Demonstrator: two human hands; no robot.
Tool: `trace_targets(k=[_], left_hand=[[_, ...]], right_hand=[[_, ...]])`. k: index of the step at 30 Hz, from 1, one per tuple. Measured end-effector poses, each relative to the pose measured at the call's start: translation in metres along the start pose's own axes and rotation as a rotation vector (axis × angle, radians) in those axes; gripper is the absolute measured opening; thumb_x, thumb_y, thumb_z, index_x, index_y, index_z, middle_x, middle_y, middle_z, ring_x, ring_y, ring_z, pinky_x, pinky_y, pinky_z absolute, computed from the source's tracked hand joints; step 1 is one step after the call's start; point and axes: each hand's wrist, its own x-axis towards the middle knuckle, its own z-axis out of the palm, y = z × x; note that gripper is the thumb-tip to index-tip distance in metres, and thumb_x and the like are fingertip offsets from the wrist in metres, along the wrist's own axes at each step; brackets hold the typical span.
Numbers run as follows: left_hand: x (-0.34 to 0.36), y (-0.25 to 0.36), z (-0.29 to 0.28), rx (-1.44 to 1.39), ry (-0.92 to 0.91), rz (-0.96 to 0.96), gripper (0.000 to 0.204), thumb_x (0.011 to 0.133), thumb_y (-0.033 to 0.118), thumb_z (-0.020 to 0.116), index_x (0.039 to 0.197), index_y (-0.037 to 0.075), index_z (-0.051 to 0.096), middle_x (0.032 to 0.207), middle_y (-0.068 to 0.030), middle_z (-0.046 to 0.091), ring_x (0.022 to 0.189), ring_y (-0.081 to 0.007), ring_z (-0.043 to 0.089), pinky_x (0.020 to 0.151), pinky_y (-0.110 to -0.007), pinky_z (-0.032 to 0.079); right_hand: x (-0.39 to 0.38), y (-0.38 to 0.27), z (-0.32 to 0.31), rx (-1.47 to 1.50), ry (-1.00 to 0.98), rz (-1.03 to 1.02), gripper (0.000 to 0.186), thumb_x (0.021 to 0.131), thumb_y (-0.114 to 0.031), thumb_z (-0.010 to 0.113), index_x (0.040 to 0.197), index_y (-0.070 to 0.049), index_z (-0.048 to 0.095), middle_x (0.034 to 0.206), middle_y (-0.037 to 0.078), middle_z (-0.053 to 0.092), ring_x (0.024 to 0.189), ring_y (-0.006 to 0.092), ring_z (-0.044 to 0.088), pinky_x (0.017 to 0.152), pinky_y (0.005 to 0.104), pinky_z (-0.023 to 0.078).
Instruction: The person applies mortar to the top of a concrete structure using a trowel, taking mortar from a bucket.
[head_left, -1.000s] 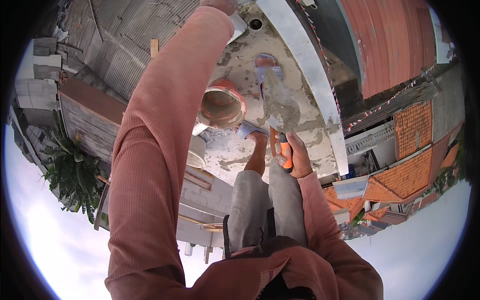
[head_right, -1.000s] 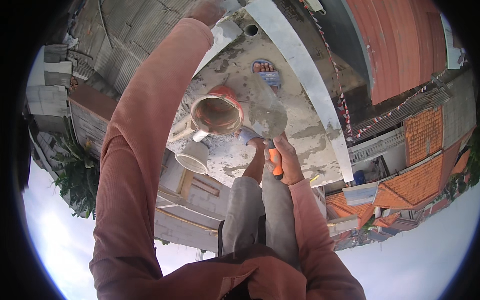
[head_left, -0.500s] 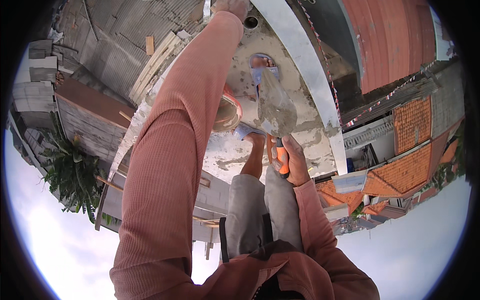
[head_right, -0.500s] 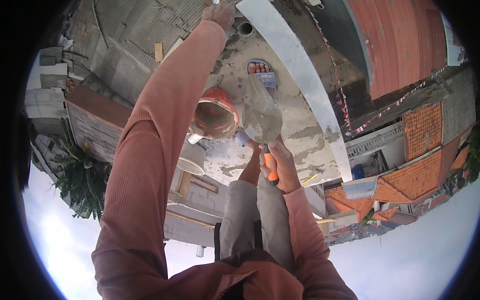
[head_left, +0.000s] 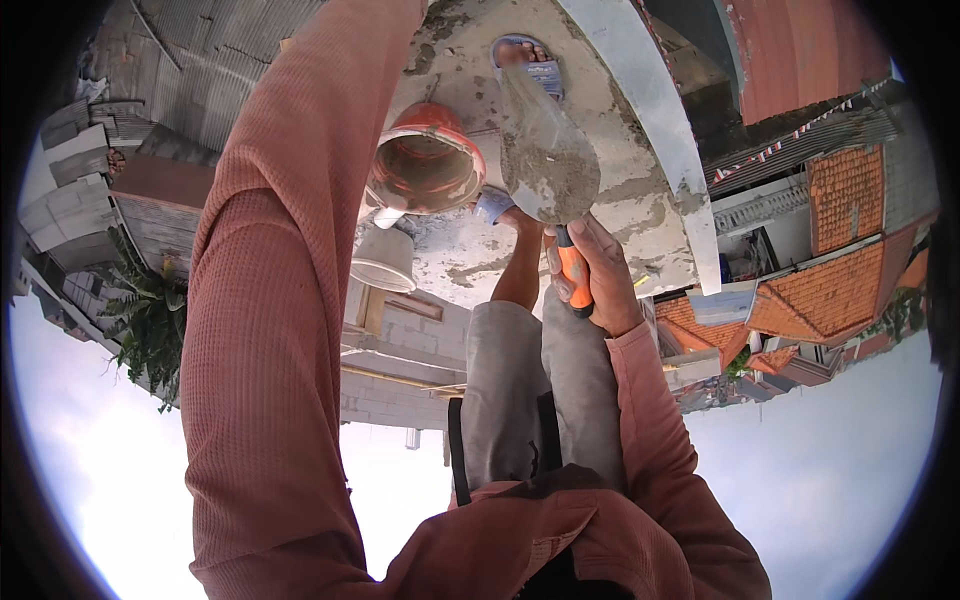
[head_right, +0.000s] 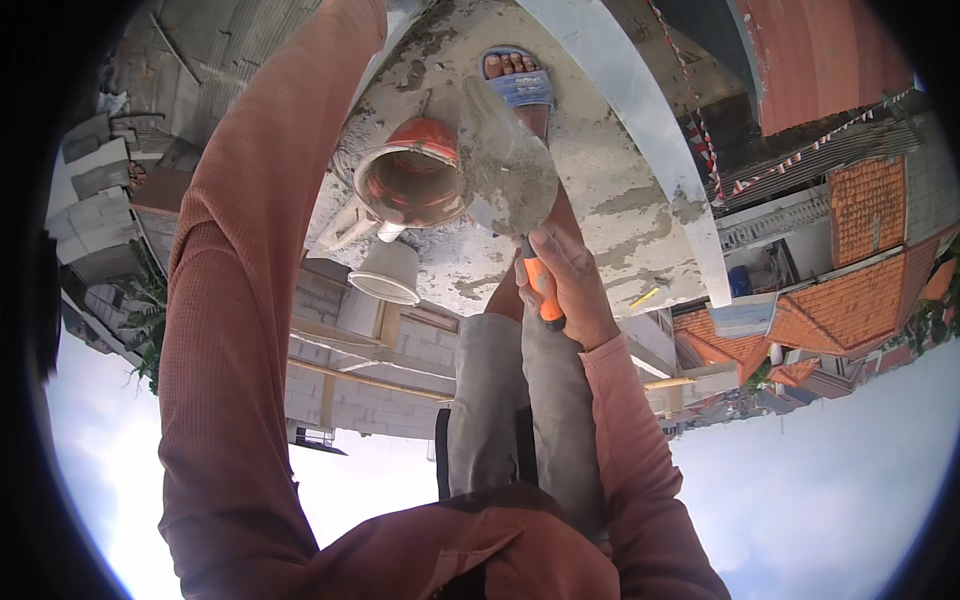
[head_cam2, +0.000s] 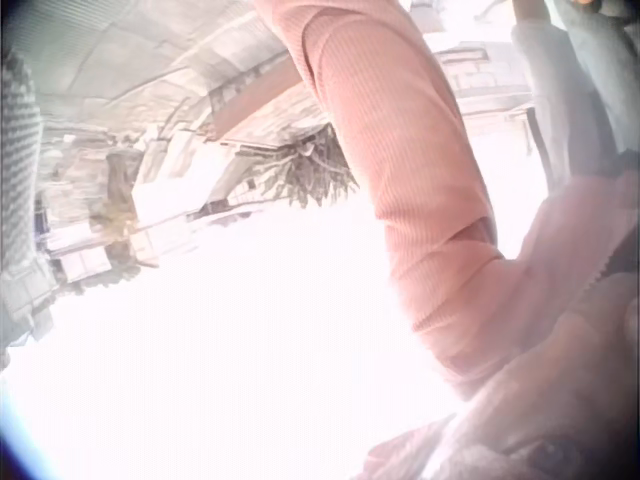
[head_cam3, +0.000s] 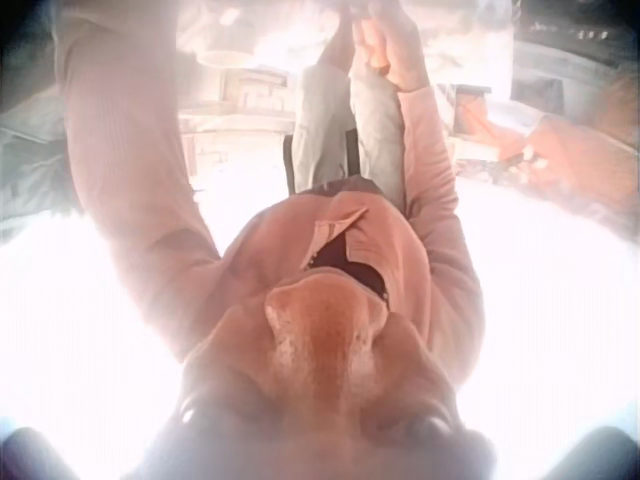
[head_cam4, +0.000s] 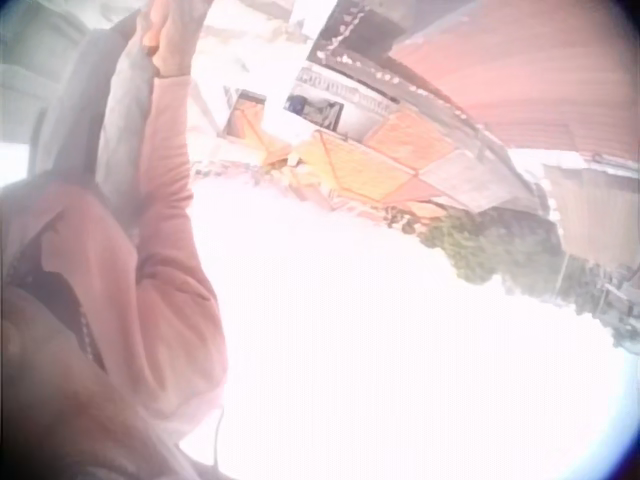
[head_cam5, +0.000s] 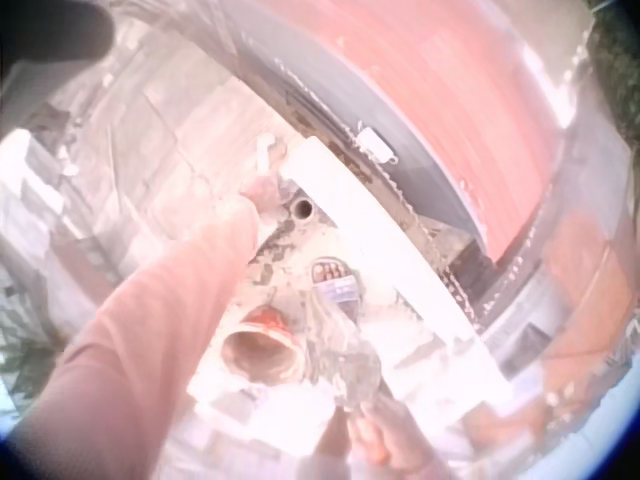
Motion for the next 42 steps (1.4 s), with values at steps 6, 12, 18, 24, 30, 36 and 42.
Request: trace_targets(k=[6,12,18,24,30,36,42], left_hand=[[-0.005,-0.002,-0.015,-0.148,-0.078,-0.063,0.043,0.100,0.042,0.058,0.122,0.006,0.067,0.106,-0.0124,0.073,0.101,-0.0249,0.069,0.093,-0.038,0.051],[-0.009,0.001,-0.019,-0.214,-0.128,-0.103,0.043,0.098,0.044,0.059,0.120,0.009,0.069,0.104,-0.0113,0.074,0.100,-0.0255,0.068,0.093,-0.039,0.050],[-0.003,-0.021,-0.017,-0.126,-0.153,0.058,0.044,0.098,0.042,0.060,0.126,0.009,0.067,0.117,-0.0121,0.072,0.111,-0.0269,0.066,0.099,-0.039,0.048],[-0.002,-0.017,-0.005,-0.148,-0.116,0.114,0.047,0.098,0.039,0.060,0.133,0.007,0.063,0.126,-0.0159,0.069,0.117,-0.0285,0.064,0.102,-0.039,0.047],[-0.008,-0.006,-0.006,-0.216,-0.100,0.037,0.052,0.099,0.042,0.059,0.137,0.007,0.061,0.131,-0.0159,0.067,0.121,-0.0291,0.063,0.104,-0.040,0.046],[-0.008,-0.017,-0.008,-0.189,-0.106,0.079,0.051,0.100,0.042,0.058,0.137,0.006,0.061,0.128,-0.0149,0.069,0.118,-0.0284,0.064,0.103,-0.039,0.047],[-0.003,-0.015,-0.006,-0.186,-0.160,0.096,0.051,0.099,0.037,0.061,0.139,0.005,0.059,0.132,-0.0152,0.067,0.120,-0.0276,0.063,0.104,-0.038,0.047]], right_hand=[[0.002,0.005,-0.002,-0.001,-0.032,-0.002,0.041,0.103,-0.045,0.060,0.110,-0.004,0.062,0.072,0.005,0.060,0.052,0.0108,0.053,0.047,0.0240,0.042],[0.001,0.005,0.000,0.018,-0.026,-0.018,0.035,0.109,-0.037,0.049,0.112,-0.004,0.057,0.079,0.007,0.059,0.051,0.0105,0.049,0.046,0.0234,0.039],[0.001,0.004,0.001,-0.020,-0.039,-0.010,0.037,0.108,-0.040,0.051,0.112,-0.003,0.058,0.077,0.008,0.060,0.051,0.0107,0.050,0.046,0.0238,0.040],[0.001,0.004,0.002,0.021,-0.008,0.022,0.037,0.106,-0.040,0.055,0.112,-0.003,0.059,0.075,0.007,0.062,0.051,0.0106,0.052,0.046,0.0237,0.042],[0.003,0.004,0.000,0.020,-0.012,0.018,0.038,0.106,-0.040,0.055,0.113,-0.003,0.059,0.074,0.007,0.061,0.050,0.0110,0.052,0.045,0.0236,0.043],[0.003,0.004,0.004,0.008,0.003,0.011,0.038,0.106,-0.041,0.054,0.111,-0.004,0.059,0.073,0.006,0.061,0.048,0.0107,0.051,0.045,0.0235,0.043],[0.004,0.004,-0.003,0.013,-0.038,0.024,0.038,0.106,-0.042,0.054,0.111,-0.004,0.059,0.073,0.005,0.061,0.048,0.0109,0.052,0.045,0.0234,0.043]])
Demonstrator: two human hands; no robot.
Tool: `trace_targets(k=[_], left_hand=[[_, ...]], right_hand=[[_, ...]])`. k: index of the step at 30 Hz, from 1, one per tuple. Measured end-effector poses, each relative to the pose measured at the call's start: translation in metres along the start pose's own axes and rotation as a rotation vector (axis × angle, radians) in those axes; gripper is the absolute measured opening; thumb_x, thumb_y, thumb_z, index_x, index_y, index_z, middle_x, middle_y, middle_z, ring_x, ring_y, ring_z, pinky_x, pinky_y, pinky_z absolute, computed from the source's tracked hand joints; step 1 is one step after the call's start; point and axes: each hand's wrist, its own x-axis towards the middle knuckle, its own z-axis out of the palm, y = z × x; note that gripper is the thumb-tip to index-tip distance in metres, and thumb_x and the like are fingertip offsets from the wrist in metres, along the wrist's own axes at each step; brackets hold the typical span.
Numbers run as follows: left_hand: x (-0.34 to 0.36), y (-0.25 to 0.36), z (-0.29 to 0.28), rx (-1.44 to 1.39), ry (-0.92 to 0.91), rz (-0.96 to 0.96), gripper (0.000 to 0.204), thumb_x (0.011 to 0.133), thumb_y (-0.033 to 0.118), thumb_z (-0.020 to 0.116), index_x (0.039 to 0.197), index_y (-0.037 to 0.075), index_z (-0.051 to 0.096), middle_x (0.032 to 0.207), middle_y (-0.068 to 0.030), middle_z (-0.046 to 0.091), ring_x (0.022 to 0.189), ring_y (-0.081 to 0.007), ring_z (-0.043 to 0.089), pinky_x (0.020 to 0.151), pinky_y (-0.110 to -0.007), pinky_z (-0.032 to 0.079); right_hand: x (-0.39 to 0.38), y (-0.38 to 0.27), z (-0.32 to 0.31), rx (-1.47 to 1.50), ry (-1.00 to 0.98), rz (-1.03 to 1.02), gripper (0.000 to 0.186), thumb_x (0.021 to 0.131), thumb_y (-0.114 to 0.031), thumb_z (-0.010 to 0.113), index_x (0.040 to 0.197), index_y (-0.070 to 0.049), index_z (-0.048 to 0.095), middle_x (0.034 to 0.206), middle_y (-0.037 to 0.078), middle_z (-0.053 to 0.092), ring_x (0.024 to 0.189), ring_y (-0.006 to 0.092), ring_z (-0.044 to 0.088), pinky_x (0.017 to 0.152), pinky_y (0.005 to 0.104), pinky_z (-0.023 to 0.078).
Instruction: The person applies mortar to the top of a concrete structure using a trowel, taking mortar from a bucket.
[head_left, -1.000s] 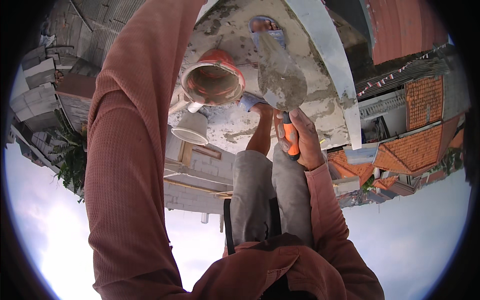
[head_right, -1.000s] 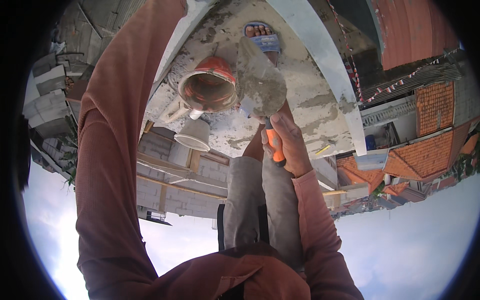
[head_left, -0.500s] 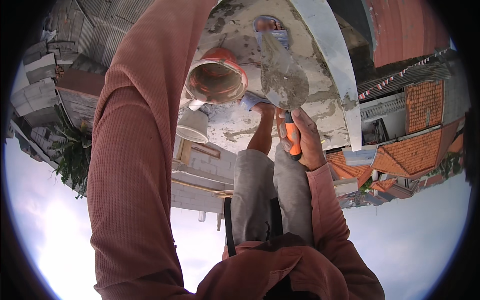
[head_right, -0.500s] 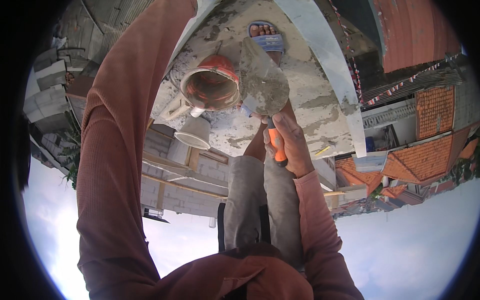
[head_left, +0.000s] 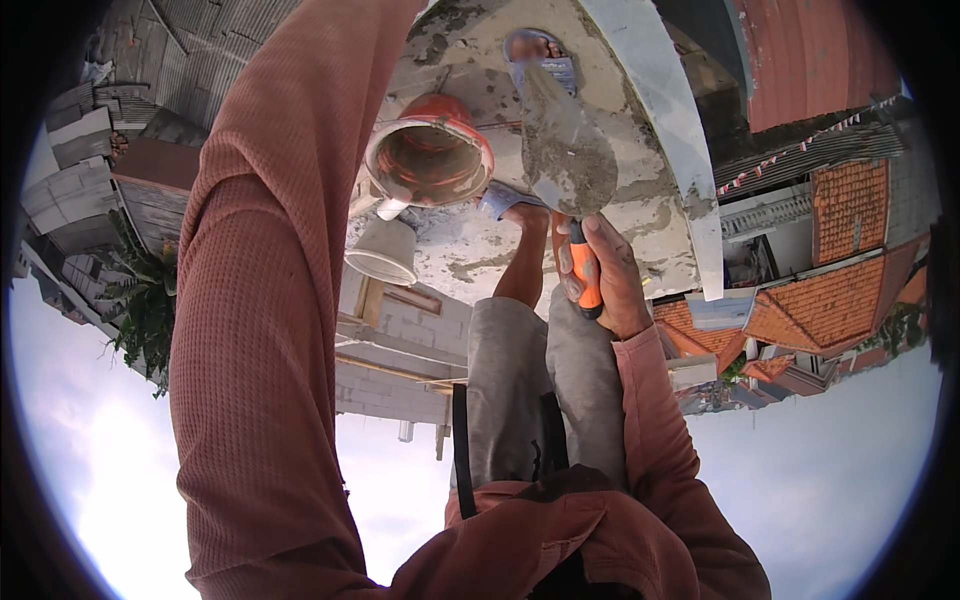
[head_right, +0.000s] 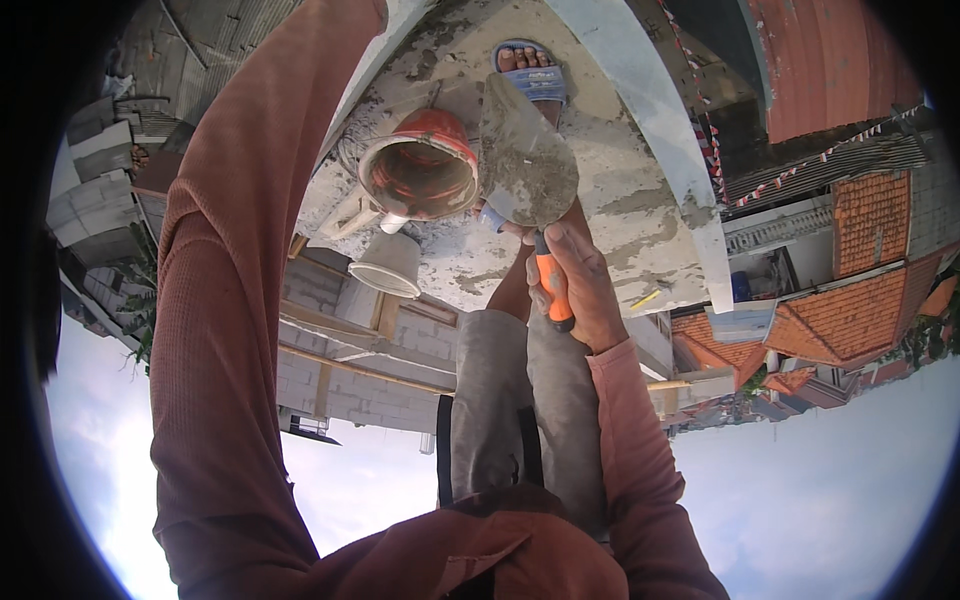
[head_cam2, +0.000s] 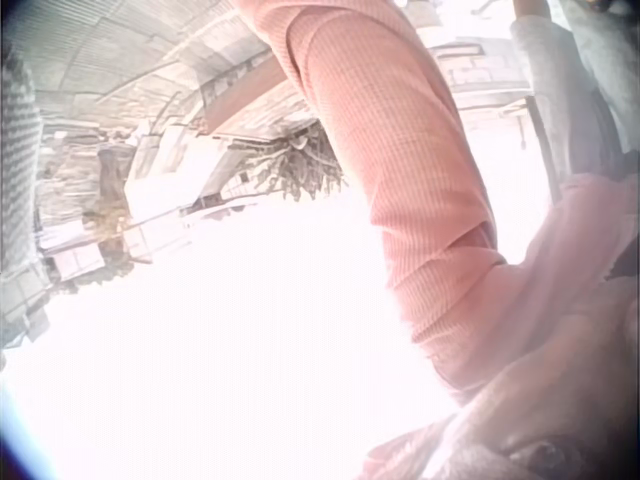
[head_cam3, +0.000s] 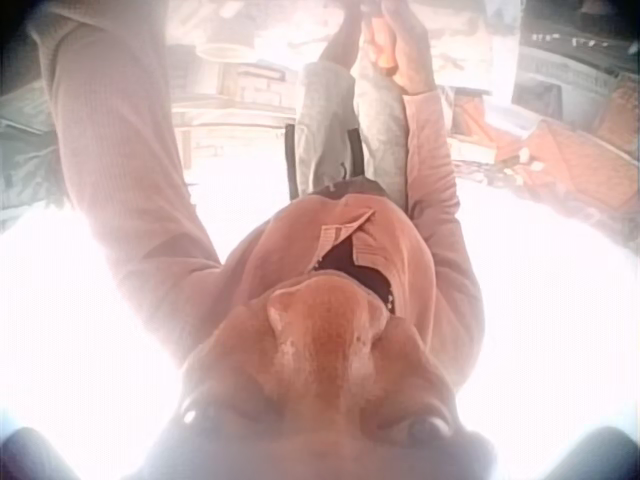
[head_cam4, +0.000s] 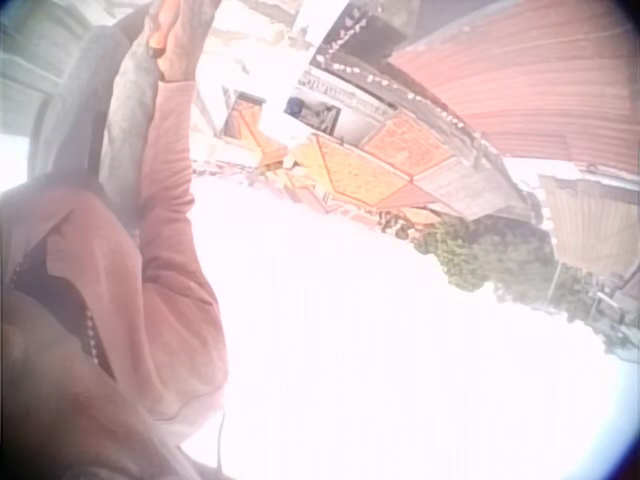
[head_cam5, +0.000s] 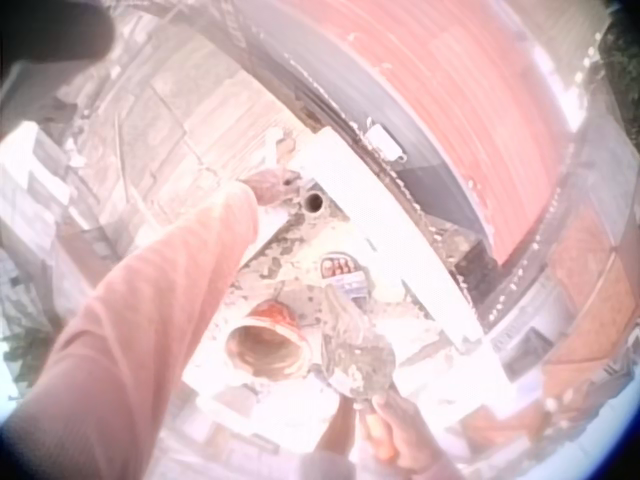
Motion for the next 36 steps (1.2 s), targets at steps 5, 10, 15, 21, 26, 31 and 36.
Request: trace_targets(k=[5,10,15,21,26,31,36], left_hand=[[0.001,-0.016,0.006,-0.047,0.072,-0.008,0.053,0.099,0.034,0.062,0.141,0.004,0.057,0.136,-0.0158,0.065,0.124,-0.0285,0.062,0.105,-0.038,0.046],[0.004,-0.010,0.008,0.005,0.055,0.013,0.053,0.098,0.032,0.063,0.143,0.004,0.056,0.137,-0.0167,0.064,0.126,-0.0302,0.061,0.109,-0.038,0.043],[-0.002,-0.007,0.007,0.042,0.055,-0.003,0.053,0.099,0.035,0.061,0.142,0.005,0.057,0.136,-0.0168,0.064,0.126,-0.0311,0.060,0.109,-0.039,0.043],[-0.003,0.004,0.001,0.114,0.063,-0.035,0.054,0.098,0.038,0.061,0.140,0.005,0.058,0.135,-0.0170,0.065,0.126,-0.0323,0.060,0.108,-0.039,0.043],[-0.002,-0.004,0.003,0.103,0.070,-0.005,0.052,0.097,0.037,0.061,0.139,0.006,0.060,0.134,-0.0171,0.065,0.126,-0.0326,0.060,0.108,-0.039,0.043],[0.002,-0.011,-0.003,0.120,0.090,0.024,0.050,0.097,0.037,0.061,0.137,0.007,0.061,0.134,-0.0172,0.065,0.125,-0.0330,0.060,0.108,-0.040,0.043],[0.003,-0.020,-0.004,0.148,0.096,0.039,0.048,0.097,0.036,0.061,0.135,0.007,0.062,0.133,-0.0173,0.065,0.125,-0.0333,0.060,0.108,-0.040,0.044]], right_hand=[[0.000,0.001,0.002,0.022,0.051,0.013,0.037,0.106,-0.041,0.054,0.111,-0.004,0.059,0.073,0.006,0.060,0.050,0.0114,0.052,0.045,0.0235,0.043],[0.002,0.004,-0.002,-0.005,0.025,-0.017,0.045,0.103,-0.047,0.059,0.112,-0.003,0.060,0.073,0.007,0.061,0.049,0.0110,0.053,0.045,0.0239,0.043],[0.001,0.005,0.000,-0.001,0.043,0.007,0.047,0.103,-0.048,0.059,0.113,-0.002,0.060,0.072,0.007,0.061,0.048,0.0117,0.053,0.045,0.0247,0.043],[0.002,0.005,0.001,-0.001,0.040,0.009,0.047,0.103,-0.047,0.059,0.113,-0.002,0.061,0.070,0.007,0.060,0.047,0.0116,0.053,0.045,0.0251,0.043],[0.001,0.004,0.002,-0.042,0.049,0.004,0.046,0.104,-0.048,0.057,0.114,-0.002,0.060,0.071,0.007,0.060,0.048,0.0111,0.052,0.045,0.0243,0.042],[0.000,0.002,-0.002,-0.034,0.074,0.035,0.045,0.104,-0.047,0.056,0.114,-0.003,0.060,0.072,0.006,0.058,0.048,0.0118,0.052,0.045,0.0248,0.042],[0.002,0.005,-0.001,-0.030,0.094,0.029,0.047,0.103,-0.048,0.057,0.115,-0.003,0.061,0.072,0.007,0.060,0.047,0.0115,0.050,0.044,0.0246,0.040]])
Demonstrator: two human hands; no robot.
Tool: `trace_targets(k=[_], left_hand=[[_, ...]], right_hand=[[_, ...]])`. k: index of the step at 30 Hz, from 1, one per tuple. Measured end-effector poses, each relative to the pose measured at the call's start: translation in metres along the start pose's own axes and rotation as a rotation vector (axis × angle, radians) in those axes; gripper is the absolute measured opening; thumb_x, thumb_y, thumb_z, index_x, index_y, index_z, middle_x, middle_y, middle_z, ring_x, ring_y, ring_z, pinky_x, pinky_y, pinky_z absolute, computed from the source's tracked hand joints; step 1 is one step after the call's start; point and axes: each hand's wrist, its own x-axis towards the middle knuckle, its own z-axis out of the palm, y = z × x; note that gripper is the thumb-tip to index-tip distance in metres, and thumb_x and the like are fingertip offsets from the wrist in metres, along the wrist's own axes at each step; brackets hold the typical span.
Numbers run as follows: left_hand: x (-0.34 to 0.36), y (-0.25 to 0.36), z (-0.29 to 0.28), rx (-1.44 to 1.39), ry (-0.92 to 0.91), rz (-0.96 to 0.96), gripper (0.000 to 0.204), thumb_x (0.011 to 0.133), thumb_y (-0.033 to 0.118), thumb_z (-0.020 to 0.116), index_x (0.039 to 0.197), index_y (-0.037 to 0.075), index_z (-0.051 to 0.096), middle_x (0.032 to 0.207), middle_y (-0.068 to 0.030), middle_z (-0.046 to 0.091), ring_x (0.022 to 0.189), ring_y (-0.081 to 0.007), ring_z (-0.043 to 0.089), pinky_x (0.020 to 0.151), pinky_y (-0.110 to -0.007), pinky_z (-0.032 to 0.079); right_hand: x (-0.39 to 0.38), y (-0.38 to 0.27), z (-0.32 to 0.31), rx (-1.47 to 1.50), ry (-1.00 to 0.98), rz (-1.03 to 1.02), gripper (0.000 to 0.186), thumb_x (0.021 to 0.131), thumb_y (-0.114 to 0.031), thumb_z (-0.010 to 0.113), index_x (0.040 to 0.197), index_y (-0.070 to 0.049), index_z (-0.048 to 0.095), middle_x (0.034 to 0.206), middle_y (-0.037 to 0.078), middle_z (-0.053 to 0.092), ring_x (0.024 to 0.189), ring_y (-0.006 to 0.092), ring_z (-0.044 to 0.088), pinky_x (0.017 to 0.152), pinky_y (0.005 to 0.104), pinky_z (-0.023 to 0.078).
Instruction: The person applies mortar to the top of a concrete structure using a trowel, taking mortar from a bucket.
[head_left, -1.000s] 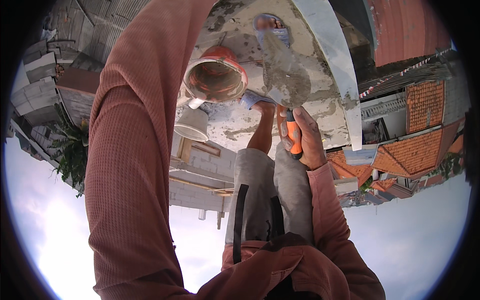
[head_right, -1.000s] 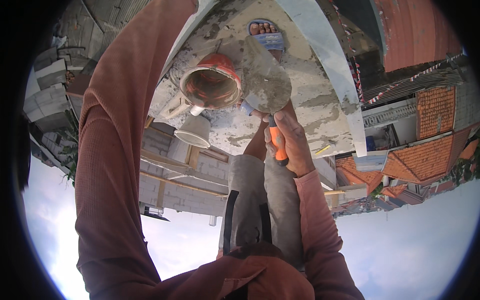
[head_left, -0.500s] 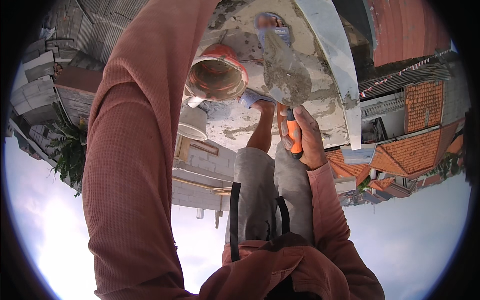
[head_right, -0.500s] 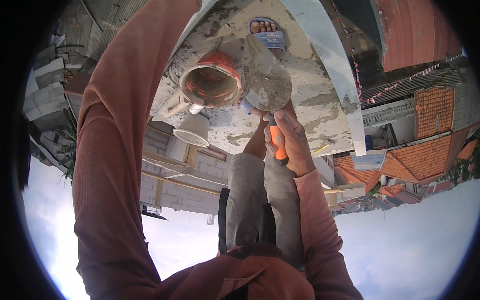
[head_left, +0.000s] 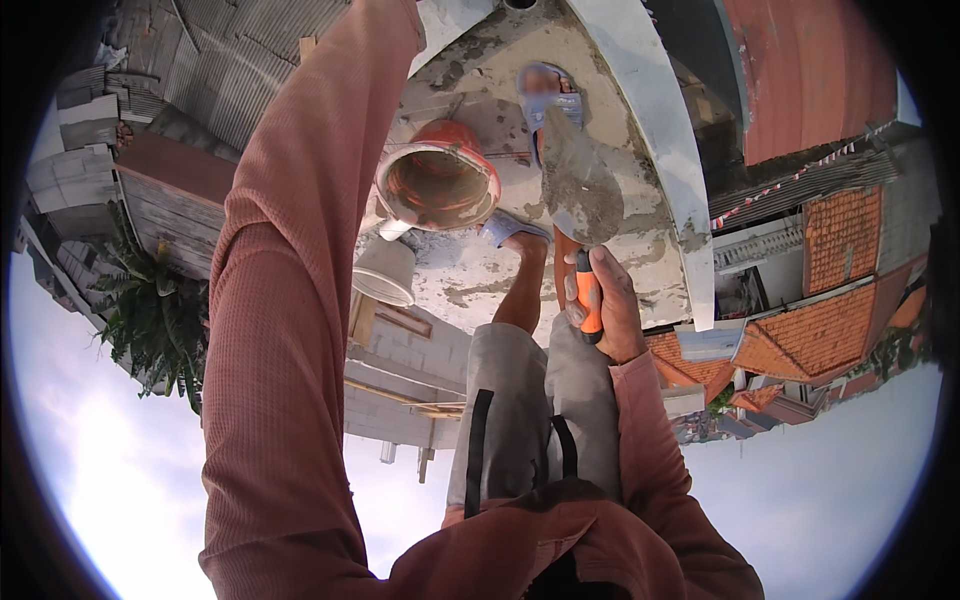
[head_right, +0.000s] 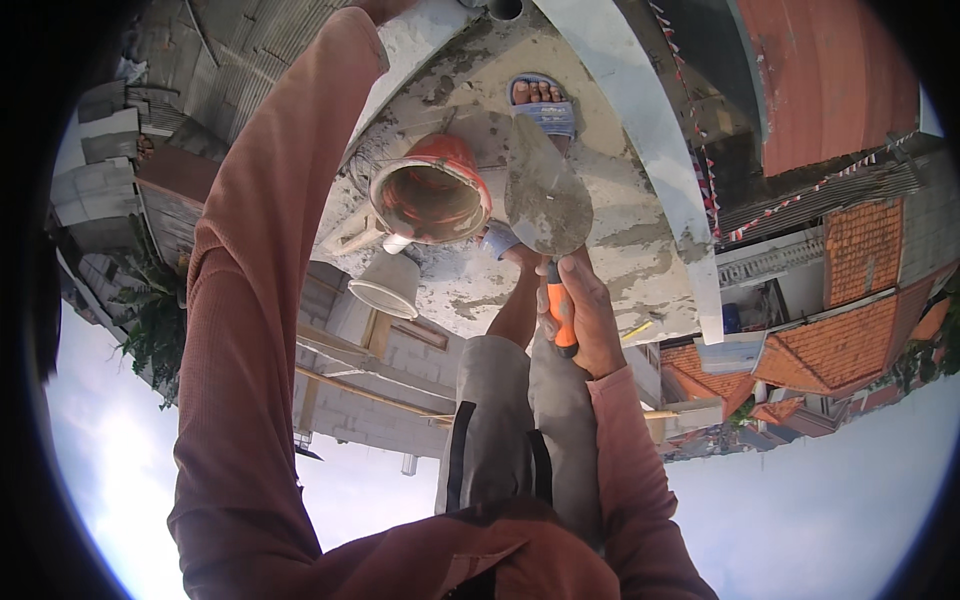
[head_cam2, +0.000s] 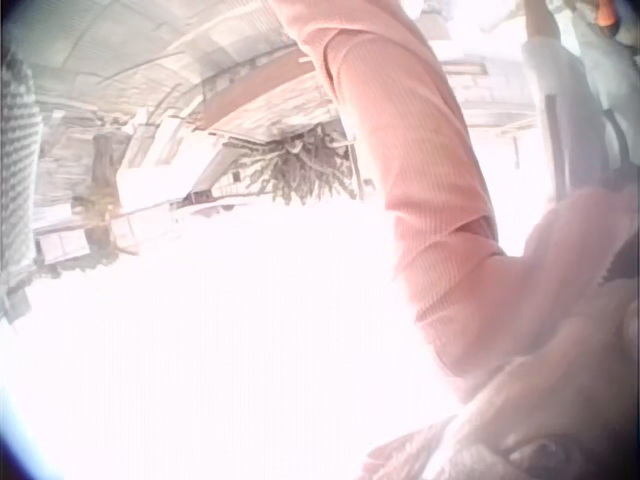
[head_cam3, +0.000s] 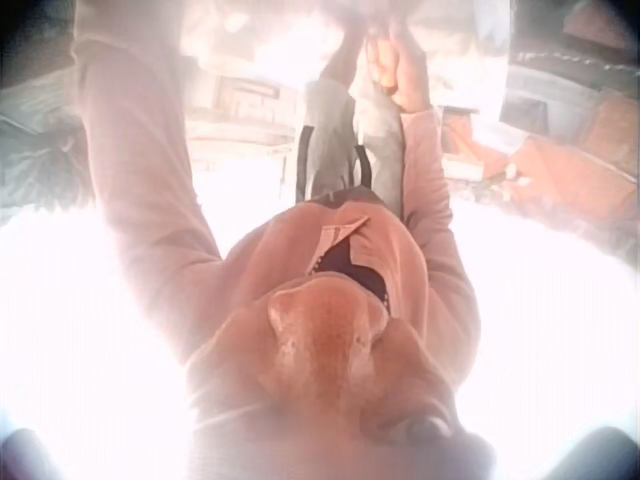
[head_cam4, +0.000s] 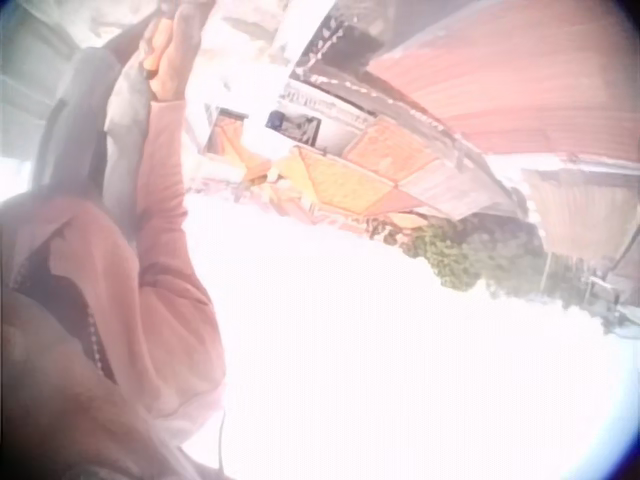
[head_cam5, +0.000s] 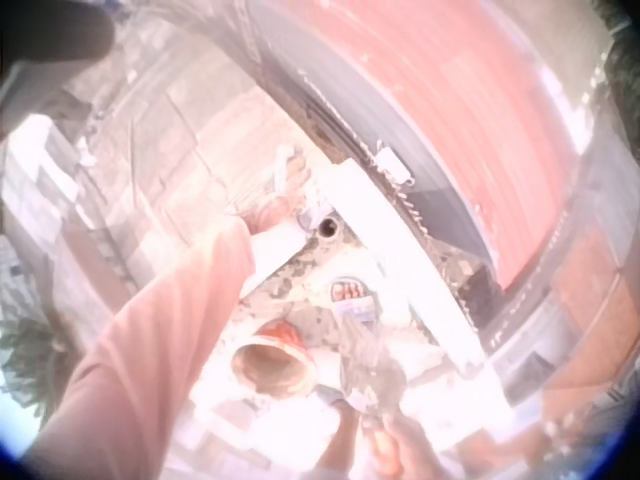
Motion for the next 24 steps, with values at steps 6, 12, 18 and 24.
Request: trace_targets(k=[6,12,18,24], left_hand=[[0.005,-0.006,0.010,0.014,0.004,0.040,0.046,0.096,0.036,0.061,0.133,0.008,0.063,0.132,-0.0175,0.065,0.124,-0.0336,0.061,0.107,-0.040,0.044],[0.015,-0.021,0.025,0.071,0.005,0.126,0.044,0.096,0.035,0.061,0.131,0.009,0.065,0.132,-0.0176,0.064,0.123,-0.0340,0.061,0.107,-0.040,0.045],[0.015,-0.038,0.034,0.526,0.061,0.579,0.036,0.095,0.030,0.060,0.125,0.012,0.069,0.126,-0.0180,0.065,0.122,-0.0328,0.061,0.106,-0.040,0.047],[-0.006,-0.010,0.004,0.380,0.208,0.357,0.033,0.098,0.029,0.058,0.122,0.009,0.068,0.119,-0.0172,0.067,0.116,-0.0293,0.064,0.100,-0.038,0.050]], right_hand=[[0.001,-0.002,-0.001,-0.023,-0.020,-0.002,0.046,0.105,-0.047,0.056,0.115,-0.002,0.060,0.072,0.008,0.061,0.047,0.0119,0.052,0.043,0.0243,0.040],[0.000,-0.002,-0.002,0.006,-0.018,0.011,0.042,0.105,-0.043,0.055,0.113,-0.002,0.060,0.072,0.006,0.057,0.048,0.0126,0.052,0.045,0.0258,0.044],[0.000,-0.001,0.003,0.001,-0.040,-0.015,0.047,0.104,-0.047,0.056,0.114,-0.002,0.060,0.071,0.007,0.061,0.047,0.0114,0.052,0.043,0.0242,0.041],[0.001,-0.001,0.000,-0.018,-0.032,-0.014,0.047,0.104,-0.048,0.056,0.115,-0.002,0.061,0.072,0.007,0.061,0.047,0.0112,0.052,0.044,0.0243,0.042]])
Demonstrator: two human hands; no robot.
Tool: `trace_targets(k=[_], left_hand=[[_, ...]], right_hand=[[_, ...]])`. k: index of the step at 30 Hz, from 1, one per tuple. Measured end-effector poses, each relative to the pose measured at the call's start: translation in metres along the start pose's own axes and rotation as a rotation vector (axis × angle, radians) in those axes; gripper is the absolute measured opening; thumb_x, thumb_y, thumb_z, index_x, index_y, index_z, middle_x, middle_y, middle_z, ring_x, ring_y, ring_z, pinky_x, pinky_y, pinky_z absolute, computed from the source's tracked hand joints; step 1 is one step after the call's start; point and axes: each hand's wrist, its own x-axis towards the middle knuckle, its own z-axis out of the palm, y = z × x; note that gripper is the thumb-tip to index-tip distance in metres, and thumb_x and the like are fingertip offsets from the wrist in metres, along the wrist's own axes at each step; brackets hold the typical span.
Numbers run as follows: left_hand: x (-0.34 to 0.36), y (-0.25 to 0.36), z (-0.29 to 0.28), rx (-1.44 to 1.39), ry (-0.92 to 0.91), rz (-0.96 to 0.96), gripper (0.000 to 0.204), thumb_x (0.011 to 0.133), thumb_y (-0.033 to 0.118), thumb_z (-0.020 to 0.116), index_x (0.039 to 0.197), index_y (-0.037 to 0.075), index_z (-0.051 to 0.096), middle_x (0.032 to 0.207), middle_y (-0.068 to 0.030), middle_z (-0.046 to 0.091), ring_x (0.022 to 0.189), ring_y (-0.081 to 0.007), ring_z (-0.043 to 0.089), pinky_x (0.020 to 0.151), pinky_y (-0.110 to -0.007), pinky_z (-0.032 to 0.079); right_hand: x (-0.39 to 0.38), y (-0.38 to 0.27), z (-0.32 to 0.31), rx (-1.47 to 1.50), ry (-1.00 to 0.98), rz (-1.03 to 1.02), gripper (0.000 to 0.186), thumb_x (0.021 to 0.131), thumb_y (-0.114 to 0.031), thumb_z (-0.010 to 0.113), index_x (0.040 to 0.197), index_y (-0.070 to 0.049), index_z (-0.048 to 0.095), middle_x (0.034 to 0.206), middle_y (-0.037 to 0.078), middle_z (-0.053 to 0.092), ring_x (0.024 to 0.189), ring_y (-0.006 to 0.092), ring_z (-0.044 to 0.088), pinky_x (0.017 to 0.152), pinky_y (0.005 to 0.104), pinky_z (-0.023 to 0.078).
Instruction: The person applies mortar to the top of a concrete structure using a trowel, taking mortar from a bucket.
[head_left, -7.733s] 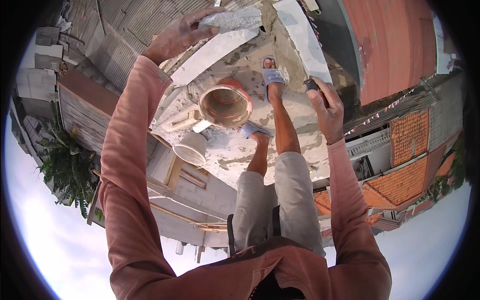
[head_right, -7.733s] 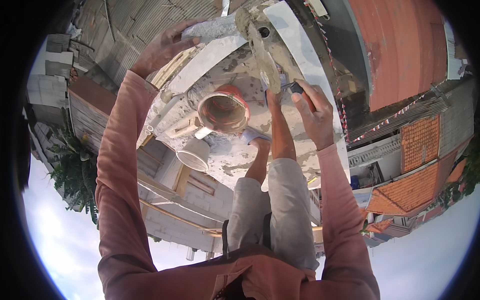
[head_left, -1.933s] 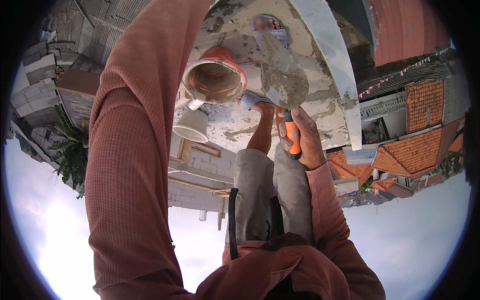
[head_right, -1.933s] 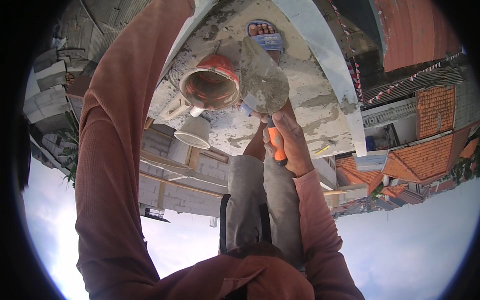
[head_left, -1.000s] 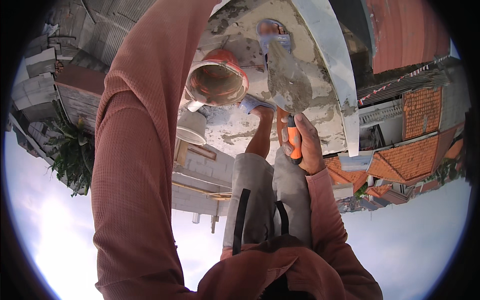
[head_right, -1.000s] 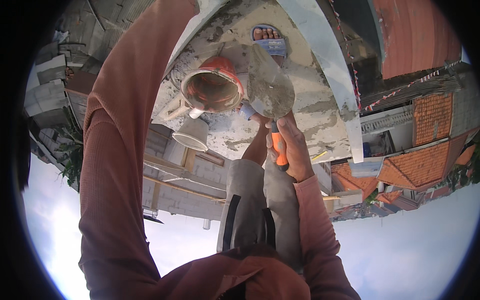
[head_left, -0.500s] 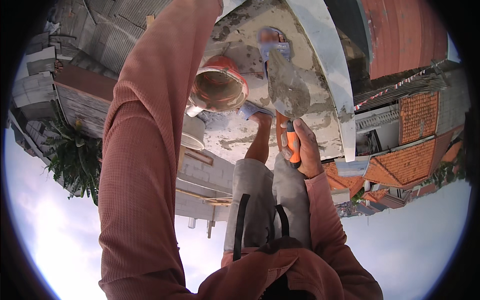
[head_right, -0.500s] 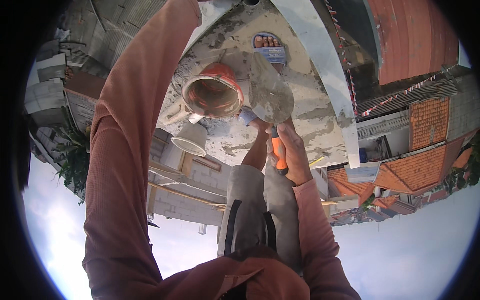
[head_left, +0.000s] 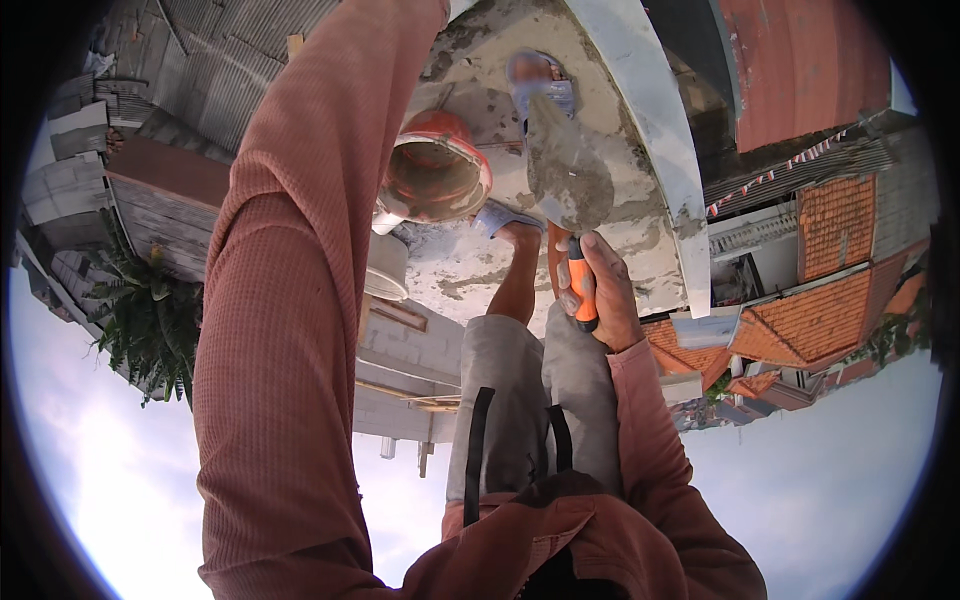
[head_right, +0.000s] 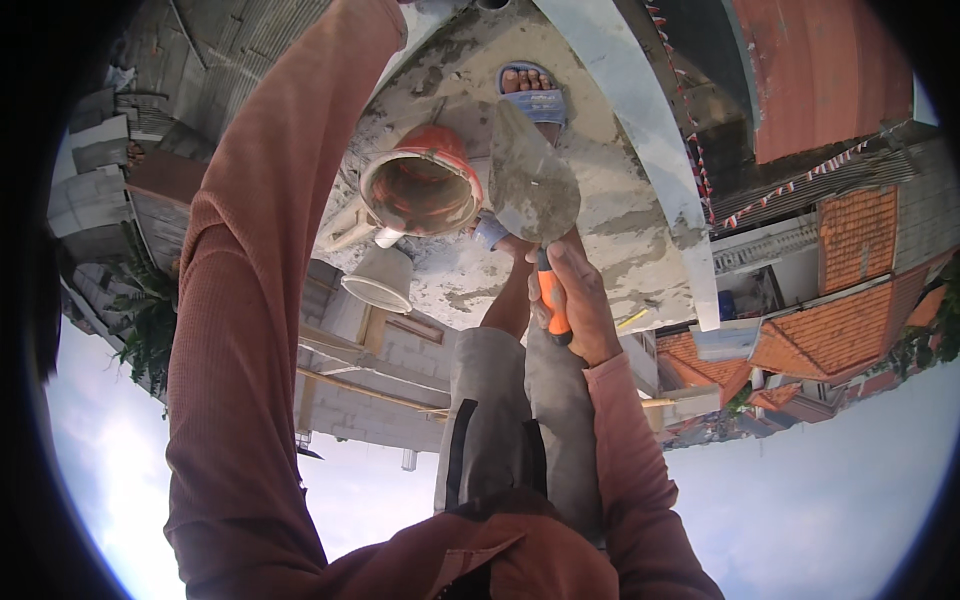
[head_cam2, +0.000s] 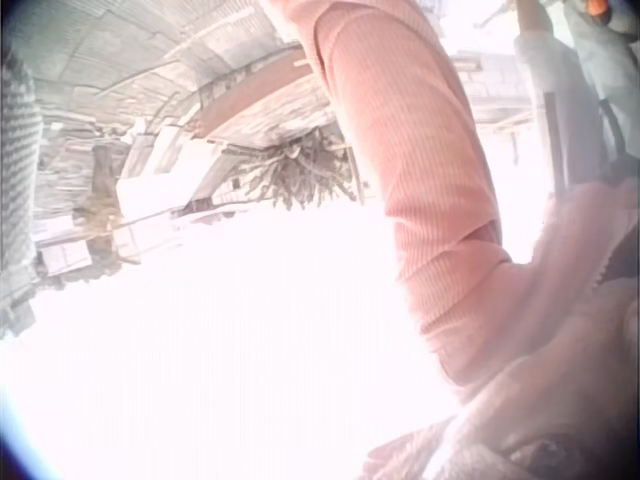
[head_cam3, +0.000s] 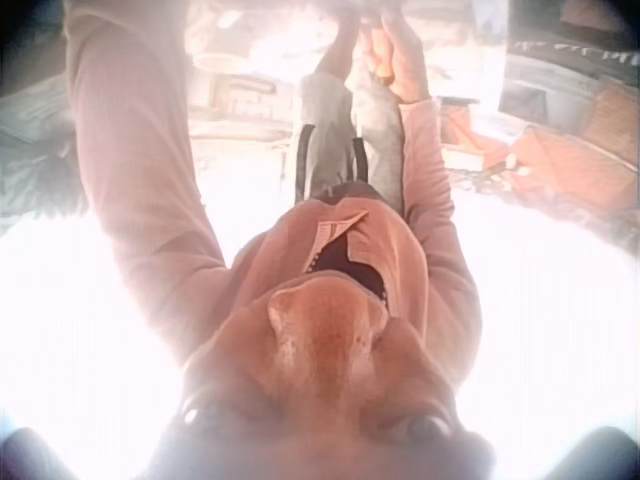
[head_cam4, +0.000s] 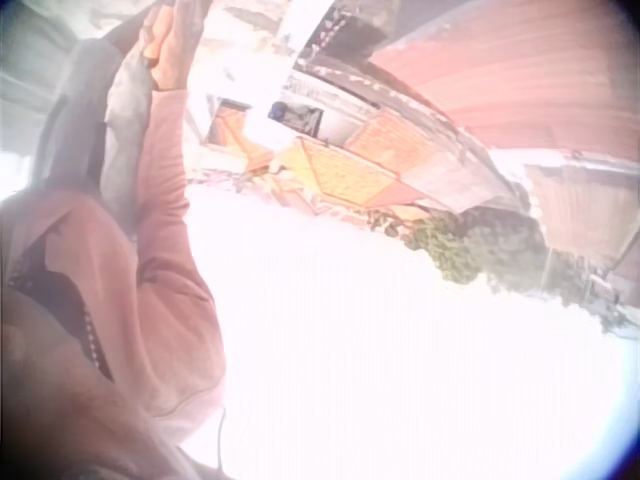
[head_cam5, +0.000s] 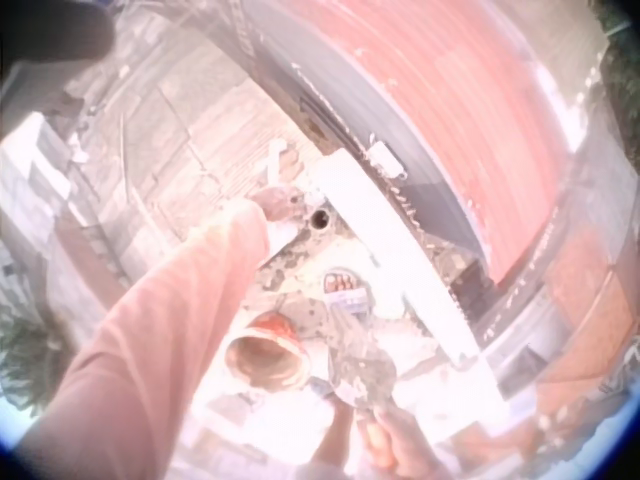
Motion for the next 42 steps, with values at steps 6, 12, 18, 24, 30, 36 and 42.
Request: trace_targets(k=[6,12,18,24,30,36,42], left_hand=[[-0.048,0.083,-0.069,-0.561,0.607,-0.417,0.035,0.103,0.031,0.055,0.121,0.002,0.065,0.112,-0.0163,0.069,0.108,-0.0251,0.067,0.093,-0.035,0.054],[-0.172,0.218,-0.066,-1.042,1.248,-0.871,0.039,0.108,0.033,0.052,0.121,-0.004,0.062,0.105,-0.0154,0.072,0.099,-0.0209,0.071,0.086,-0.032,0.058],[-0.313,0.382,0.065,-1.581,1.323,-1.638,0.041,0.105,0.034,0.056,0.125,-0.003,0.058,0.112,-0.0147,0.070,0.098,-0.0202,0.068,0.085,-0.033,0.056],[-0.359,0.403,0.187,-0.925,0.824,-1.717,0.071,0.099,0.036,0.062,0.150,-0.005,0.035,0.133,-0.0234,0.058,0.118,-0.0360,0.061,0.098,-0.042,0.051],[-0.380,0.364,0.283,-0.779,0.709,-1.366,0.070,0.097,0.023,0.063,0.154,0.004,0.027,0.135,-0.0236,0.058,0.122,-0.0370,0.061,0.101,-0.043,0.050],[-0.387,0.347,0.284,-1.449,0.929,-1.275,0.060,0.096,0.008,0.061,0.149,0.011,0.033,0.131,-0.0179,0.062,0.113,-0.0300,0.065,0.090,-0.039,0.056],[-0.381,0.355,0.252,-1.428,0.797,-1.357,0.071,0.093,0.005,0.059,0.155,0.011,0.026,0.134,-0.0211,0.059,0.116,-0.0337,0.065,0.096,-0.042,0.053]], right_hand=[[-0.008,-0.005,0.008,-0.098,0.034,-0.032,0.045,0.105,-0.046,0.055,0.114,-0.002,0.060,0.072,0.005,0.058,0.049,0.0109,0.051,0.046,0.0237,0.042],[-0.006,0.006,0.014,-0.731,0.001,-0.031,0.041,0.104,-0.042,0.058,0.111,-0.002,0.064,0.081,0.008,0.061,0.059,0.0129,0.057,0.053,0.0292,0.046],[-0.001,0.038,0.045,-1.712,-0.217,-0.177,0.051,0.094,-0.045,0.069,0.114,0.001,0.062,0.096,0.015,0.063,0.081,0.0195,0.063,0.071,0.0355,0.050],[0.061,0.102,0.086,-1.370,0.029,0.000,0.041,0.100,-0.036,0.060,0.111,0.004,0.060,0.095,0.013,0.064,0.058,0.0181,0.061,0.048,0.0344,0.047],[0.206,0.179,0.122,-1.250,0.163,-0.107,0.026,0.101,-0.024,0.055,0.094,0.000,0.062,0.075,0.012,0.066,0.060,0.0212,0.064,0.053,0.0371,0.053],[0.247,0.250,0.158,-2.391,0.093,-0.488,0.030,0.093,-0.013,0.059,0.116,0.002,0.071,0.112,0.025,0.070,0.105,0.0361,0.071,0.086,0.0429,0.059],[0.199,0.215,0.098,-2.624,-0.029,-0.381,0.034,0.097,-0.021,0.055,0.118,0.001,0.071,0.125,0.027,0.066,0.114,0.0413,0.067,0.095,0.0462,0.057]])
